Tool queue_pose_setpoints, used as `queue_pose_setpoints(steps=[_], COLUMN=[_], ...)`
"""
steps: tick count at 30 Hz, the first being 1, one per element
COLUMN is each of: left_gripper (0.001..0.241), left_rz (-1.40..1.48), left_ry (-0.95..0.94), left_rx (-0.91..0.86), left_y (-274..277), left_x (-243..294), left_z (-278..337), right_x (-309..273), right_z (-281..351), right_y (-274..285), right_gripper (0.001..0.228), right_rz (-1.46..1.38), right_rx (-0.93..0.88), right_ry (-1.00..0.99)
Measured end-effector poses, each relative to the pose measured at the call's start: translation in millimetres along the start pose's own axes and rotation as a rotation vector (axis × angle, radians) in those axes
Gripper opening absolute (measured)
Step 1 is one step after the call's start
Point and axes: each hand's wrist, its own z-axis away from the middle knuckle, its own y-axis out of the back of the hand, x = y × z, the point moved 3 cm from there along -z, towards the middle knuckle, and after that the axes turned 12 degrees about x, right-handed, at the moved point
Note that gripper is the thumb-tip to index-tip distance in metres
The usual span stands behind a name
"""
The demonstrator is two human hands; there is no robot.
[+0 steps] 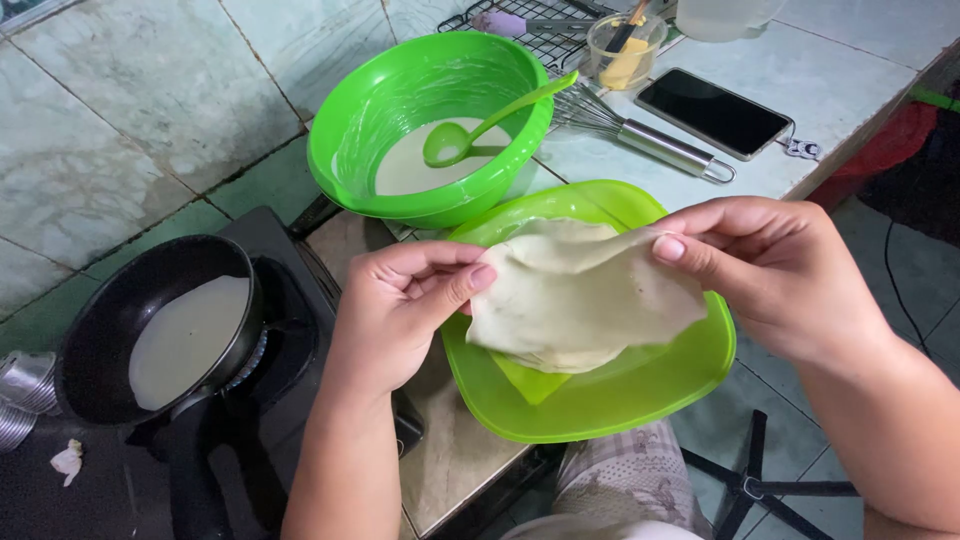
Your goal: Pouring batter into a pan, cooking it, and stacking the resulting wraps on a plate.
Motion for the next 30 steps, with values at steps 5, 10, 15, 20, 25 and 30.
queue_pose_setpoints(steps=[5, 10, 15, 20, 25, 30], left_gripper=[0.019, 0.02, 0.021, 0.024, 0.029, 0.03], left_rz=[-0.065, -0.143, -0.178, -0.272, -0.338, -0.306], left_ry=[0.004, 0.057, 0.158, 0.238, 0.235, 0.195], left_rx=[-0.003, 0.0, 0.021, -0.03, -0.075, -0.096], left_y=[-3, -1, 7, 6, 1, -9], left_x=[-4, -50, -98, -112, -126, -132], left_z=[-8, -45, -70, -81, -94, -97], right_x=[7, 42, 75, 81, 92, 79], right_z=[-5, -30, -55, -70, -83, -87], right_y=[-6, -15, -19, -27, -33, -46], right_gripper=[0.02, 0.02, 0.023, 0.025, 0.031, 0.028], right_rz=[-0.014, 0.038, 0.139, 0.183, 0.207, 0.228], right_rx=[-0.007, 0.007, -0.007, -0.121, -0.214, -0.239], right_ry=[-0.082, -0.169, -0.262, -0.331, -0.35, -0.286])
